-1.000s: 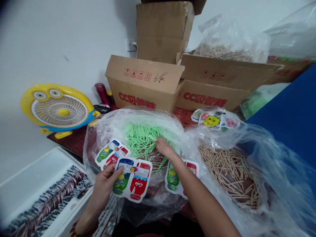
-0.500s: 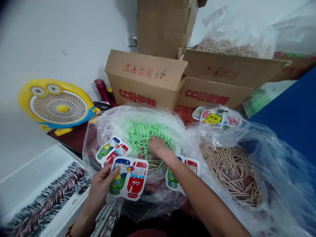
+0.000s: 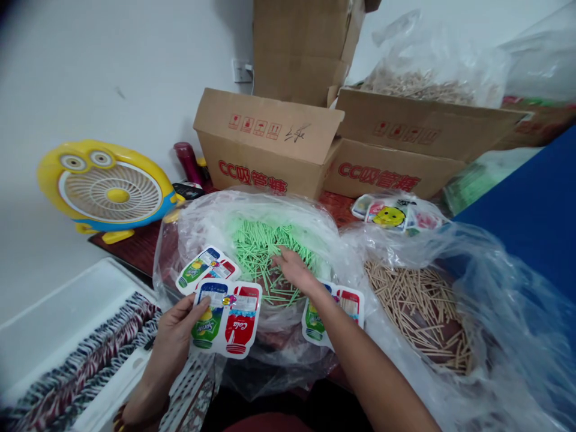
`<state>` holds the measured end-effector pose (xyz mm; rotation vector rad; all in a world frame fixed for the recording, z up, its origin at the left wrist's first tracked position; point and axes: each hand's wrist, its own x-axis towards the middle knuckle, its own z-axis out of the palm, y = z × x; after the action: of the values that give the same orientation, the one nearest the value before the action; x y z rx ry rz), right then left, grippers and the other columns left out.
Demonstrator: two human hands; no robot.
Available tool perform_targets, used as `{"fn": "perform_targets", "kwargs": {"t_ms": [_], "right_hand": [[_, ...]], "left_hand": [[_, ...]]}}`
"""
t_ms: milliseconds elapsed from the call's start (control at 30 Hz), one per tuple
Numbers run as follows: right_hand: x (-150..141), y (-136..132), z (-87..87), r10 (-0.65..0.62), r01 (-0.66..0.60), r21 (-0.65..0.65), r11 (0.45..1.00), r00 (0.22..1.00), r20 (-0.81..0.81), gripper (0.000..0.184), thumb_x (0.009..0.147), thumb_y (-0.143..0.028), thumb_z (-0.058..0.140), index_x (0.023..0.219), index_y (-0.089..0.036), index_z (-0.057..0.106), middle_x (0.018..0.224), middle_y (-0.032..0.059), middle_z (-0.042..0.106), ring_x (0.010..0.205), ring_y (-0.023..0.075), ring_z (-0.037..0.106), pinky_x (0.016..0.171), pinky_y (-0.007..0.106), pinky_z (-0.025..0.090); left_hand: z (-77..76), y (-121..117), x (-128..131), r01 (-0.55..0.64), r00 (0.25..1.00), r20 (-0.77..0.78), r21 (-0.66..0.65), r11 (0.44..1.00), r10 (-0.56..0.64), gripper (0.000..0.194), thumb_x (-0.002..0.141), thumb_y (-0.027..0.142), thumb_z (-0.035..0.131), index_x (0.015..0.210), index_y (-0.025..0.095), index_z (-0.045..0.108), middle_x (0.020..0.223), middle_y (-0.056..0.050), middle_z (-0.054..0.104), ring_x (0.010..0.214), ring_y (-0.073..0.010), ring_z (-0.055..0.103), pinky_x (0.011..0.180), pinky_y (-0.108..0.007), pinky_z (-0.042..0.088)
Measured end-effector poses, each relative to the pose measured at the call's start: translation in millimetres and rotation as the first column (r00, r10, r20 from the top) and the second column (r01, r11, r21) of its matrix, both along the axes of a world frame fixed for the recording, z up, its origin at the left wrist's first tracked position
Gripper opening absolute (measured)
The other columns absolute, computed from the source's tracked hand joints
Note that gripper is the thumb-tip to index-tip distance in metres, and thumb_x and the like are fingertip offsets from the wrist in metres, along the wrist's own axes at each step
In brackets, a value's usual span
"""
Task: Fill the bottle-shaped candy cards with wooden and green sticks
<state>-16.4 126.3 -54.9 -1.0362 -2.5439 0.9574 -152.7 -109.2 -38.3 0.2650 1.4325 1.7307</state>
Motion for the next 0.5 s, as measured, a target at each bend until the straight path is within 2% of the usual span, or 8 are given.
{"fn": "perform_targets", "kwargs": {"t_ms": [100, 267, 500], "right_hand": [[1, -14, -12.5, -0.108, 0.087, -0.133, 0.987, 0.981, -0.160, 0.035, 0.093, -0.041, 0.032, 0.085, -0.018, 0.056, 0.083, 0.0040, 0.068, 0.070, 0.0157, 0.061, 0.067, 0.026, 0.045], [1, -33, -35.1, -0.253, 0.155, -0.295, 0.943, 0.909, -0.332, 0.031, 0.089, -0.045, 0.035, 0.083, -0.019, 0.052, 0.082, 0.0051, 0.069, 0.075, 0.0172, 0.063, 0.071, 0.028, 0.048], [6, -48, -42.3, -0.281, 0.115, -0.378, 0.919, 0.864, -0.418, 0.023, 0.084, -0.043, 0.048, 0.090, -0.022, 0.051, 0.089, 0.0027, 0.068, 0.085, 0.0192, 0.062, 0.078, 0.030, 0.047]], "left_hand": [[-2.7, 3, 5, 0.065, 0.998, 0.009, -0.002, 0.998, -0.065, 0.025, 0.070, 0.035, 0.077, 0.088, 0.020, 0.068, 0.076, 0.001, 0.075, 0.058, -0.0172, 0.068, 0.058, -0.027, 0.056], [-5.0, 4, 11, 0.177, 0.984, 0.003, 0.003, 0.984, -0.177, 0.024, 0.075, 0.035, 0.073, 0.092, 0.019, 0.068, 0.077, -0.001, 0.075, 0.061, -0.0190, 0.069, 0.061, -0.029, 0.056], [-3.1, 4, 16, 0.189, 0.982, -0.006, -0.001, 0.982, -0.189, 0.030, 0.074, 0.037, 0.073, 0.098, 0.019, 0.068, 0.079, -0.003, 0.075, 0.062, -0.0200, 0.069, 0.060, -0.029, 0.055]]}}
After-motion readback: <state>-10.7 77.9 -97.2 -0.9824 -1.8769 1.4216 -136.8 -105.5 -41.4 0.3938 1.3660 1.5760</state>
